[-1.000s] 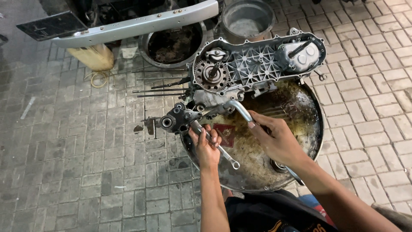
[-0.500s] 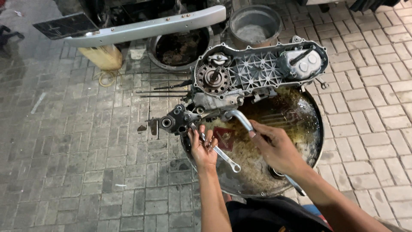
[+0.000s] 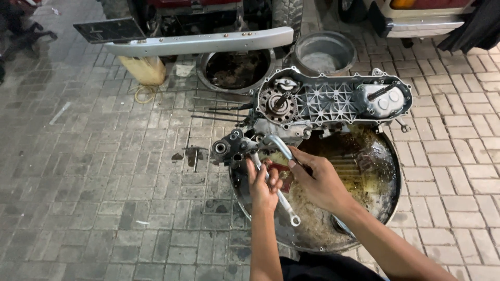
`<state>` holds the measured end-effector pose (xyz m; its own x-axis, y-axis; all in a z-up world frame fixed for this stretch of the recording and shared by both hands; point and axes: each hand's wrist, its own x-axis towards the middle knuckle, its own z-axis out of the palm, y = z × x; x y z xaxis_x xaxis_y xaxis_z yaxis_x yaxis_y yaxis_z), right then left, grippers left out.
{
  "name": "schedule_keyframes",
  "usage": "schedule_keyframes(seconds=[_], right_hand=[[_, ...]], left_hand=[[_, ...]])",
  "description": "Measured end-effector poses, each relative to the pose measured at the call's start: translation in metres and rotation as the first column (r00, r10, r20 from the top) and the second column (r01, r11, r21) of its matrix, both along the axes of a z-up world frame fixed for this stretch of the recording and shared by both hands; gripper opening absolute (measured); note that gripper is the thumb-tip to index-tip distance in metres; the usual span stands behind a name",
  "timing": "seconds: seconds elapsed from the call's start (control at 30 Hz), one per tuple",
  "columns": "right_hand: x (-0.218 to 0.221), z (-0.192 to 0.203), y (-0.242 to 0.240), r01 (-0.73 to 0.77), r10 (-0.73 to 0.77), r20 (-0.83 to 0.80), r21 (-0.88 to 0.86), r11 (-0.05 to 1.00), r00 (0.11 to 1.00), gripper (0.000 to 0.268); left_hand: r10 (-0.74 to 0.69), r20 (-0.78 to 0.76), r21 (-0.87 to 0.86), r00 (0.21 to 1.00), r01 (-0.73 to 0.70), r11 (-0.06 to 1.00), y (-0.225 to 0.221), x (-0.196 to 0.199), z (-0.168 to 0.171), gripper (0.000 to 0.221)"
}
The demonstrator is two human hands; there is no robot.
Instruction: Disassembling an engine block by loosening bolts using a wrench and a metal pipe for leverage
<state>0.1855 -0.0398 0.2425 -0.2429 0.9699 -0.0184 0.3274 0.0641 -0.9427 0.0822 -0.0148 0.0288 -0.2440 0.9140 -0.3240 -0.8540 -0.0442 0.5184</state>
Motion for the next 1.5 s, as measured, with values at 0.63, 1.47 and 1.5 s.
schedule_keyframes(seconds=[0.63, 1.47, 1.5], right_hand=[[-0.037, -0.005, 0.004, 0.053, -0.054, 0.057, 0.025, 0.998, 0.997, 0.041], [-0.006, -0.033, 0.047, -0.192, 0.133, 0.369, 0.128, 0.973, 0.92, 0.033], [-0.004, -0.027, 0.058, -0.274, 0.173, 0.46, 0.161, 0.948, 0.871, 0.03]], left_hand=[[-0.334, 0.379, 0.425, 0.863, 0.159, 0.891, 0.011, -0.041, -0.031, 0.026], [-0.447, 0.448, 0.539, 0.775, 0.165, 0.826, 0.015, -0.049, -0.062, 0.023], [-0.441, 0.441, 0.542, 0.782, 0.16, 0.825, 0.015, -0.049, -0.061, 0.022]])
